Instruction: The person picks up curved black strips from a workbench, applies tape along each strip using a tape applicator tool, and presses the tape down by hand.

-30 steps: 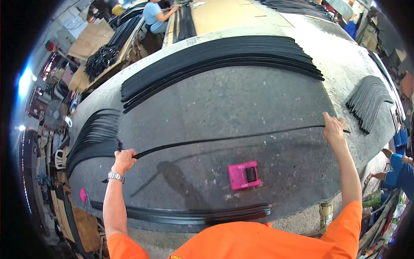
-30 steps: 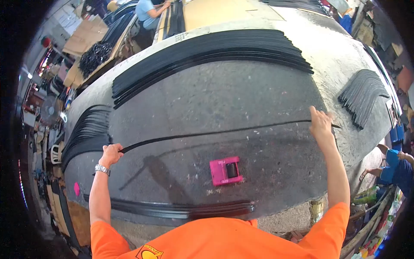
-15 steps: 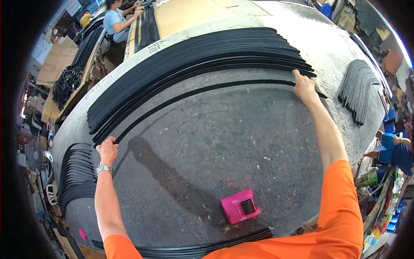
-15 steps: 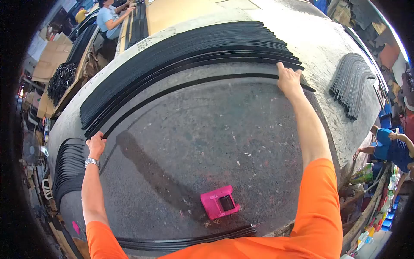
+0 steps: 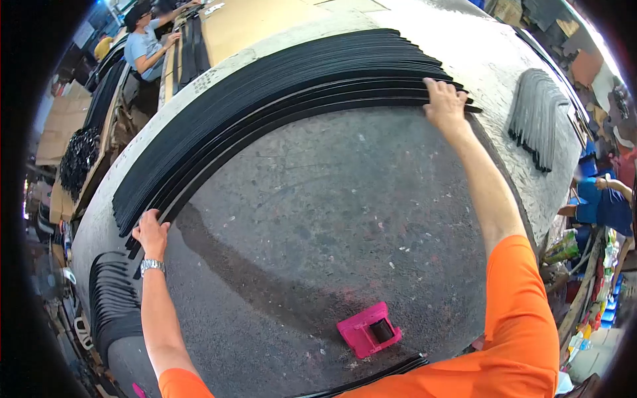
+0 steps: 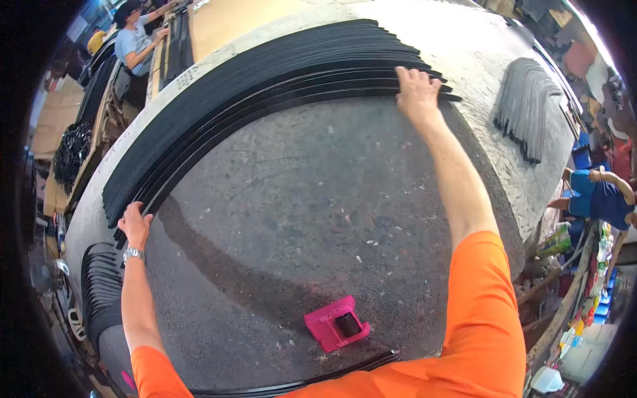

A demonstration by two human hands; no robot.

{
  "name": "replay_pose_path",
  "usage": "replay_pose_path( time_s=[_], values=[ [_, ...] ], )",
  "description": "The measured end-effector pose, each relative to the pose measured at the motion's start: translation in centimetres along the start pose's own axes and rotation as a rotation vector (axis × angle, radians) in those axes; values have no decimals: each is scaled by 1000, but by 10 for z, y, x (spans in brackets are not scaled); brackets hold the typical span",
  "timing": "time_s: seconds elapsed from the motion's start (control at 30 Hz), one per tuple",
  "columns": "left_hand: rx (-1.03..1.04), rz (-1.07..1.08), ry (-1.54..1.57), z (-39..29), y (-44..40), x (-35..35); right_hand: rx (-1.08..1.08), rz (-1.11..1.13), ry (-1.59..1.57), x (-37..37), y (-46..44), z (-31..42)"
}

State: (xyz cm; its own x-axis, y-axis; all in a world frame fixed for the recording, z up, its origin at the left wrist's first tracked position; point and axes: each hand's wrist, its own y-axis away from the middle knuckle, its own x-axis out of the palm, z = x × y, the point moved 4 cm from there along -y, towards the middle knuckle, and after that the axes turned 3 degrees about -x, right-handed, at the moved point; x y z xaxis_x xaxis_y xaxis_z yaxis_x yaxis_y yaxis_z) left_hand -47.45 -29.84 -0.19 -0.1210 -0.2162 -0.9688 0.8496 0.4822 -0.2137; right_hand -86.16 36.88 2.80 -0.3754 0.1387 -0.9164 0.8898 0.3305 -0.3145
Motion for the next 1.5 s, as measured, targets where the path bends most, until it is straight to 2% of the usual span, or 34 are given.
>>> replay_pose_path(
  time_s=[0.03, 0.1, 0.13, 0.2, 0.23, 0.27, 0.3, 0.33, 0.4, 0.5, 0.6, 0.83, 0.97, 1.07, 1.1, 1.17, 1.2, 1.27, 1.33, 1.4, 1.5],
  values=[
    [-30, -40, -81, -6, 4, 1, -27, 22, -12, -9, 12, 12],
    [3, -113, -99, -12, 13, 18, -67, 217, -87, -21, 38, 30],
    [-21, -58, -53, -27, 26, 17, -111, 158, -81, -4, 54, 31],
    [42, -26, -4, -50, 59, 26, -109, -122, -242, 22, 79, 20],
    [117, -54, 99, -55, 79, 32, -74, -113, -242, 26, 81, 11],
    [115, 9, 151, -66, 99, 34, -47, -106, -253, 29, 79, 7],
    [139, 11, 240, -48, 112, 71, -24, -98, -270, 32, 77, 4],
    [102, -23, 354, -51, 128, 77, -1, -102, -261, 34, 75, -1],
    [-40, 90, 208, -66, 152, 68, 39, -109, -243, 38, 72, -10],
    [-44, 100, 172, -86, 168, 43, 54, -75, -209, 45, 74, -1],
    [-68, 123, 141, -85, 167, 47, 70, -87, -173, 33, 91, 2],
    [-257, 182, -71, -95, 229, 19, 15, -124, -285, -11, 211, 6],
    [-277, 268, -26, -99, 290, -3, -26, -68, -334, -46, 304, 0],
    [-180, 299, 15, -106, 349, -23, -55, 0, -331, -80, 372, 2],
    [-102, 196, 50, -111, 373, -30, -72, 29, -344, -88, 395, 5],
    [12, 210, 257, -139, 414, -72, -98, 74, -355, -116, 434, 8],
    [125, 170, 393, -166, 433, -115, -133, 121, -383, -130, 460, 19],
    [297, 157, 530, -188, 471, -138, -194, 159, -430, -160, 495, 32],
    [298, 265, 570, -205, 502, -150, -248, 133, -503, -167, 530, 44],
    [267, 235, 612, -206, 524, -141, -262, 212, -607, -175, 551, 53],
    [223, 208, 641, -205, 527, -140, -272, 208, -634, -178, 569, 62]
  ],
)
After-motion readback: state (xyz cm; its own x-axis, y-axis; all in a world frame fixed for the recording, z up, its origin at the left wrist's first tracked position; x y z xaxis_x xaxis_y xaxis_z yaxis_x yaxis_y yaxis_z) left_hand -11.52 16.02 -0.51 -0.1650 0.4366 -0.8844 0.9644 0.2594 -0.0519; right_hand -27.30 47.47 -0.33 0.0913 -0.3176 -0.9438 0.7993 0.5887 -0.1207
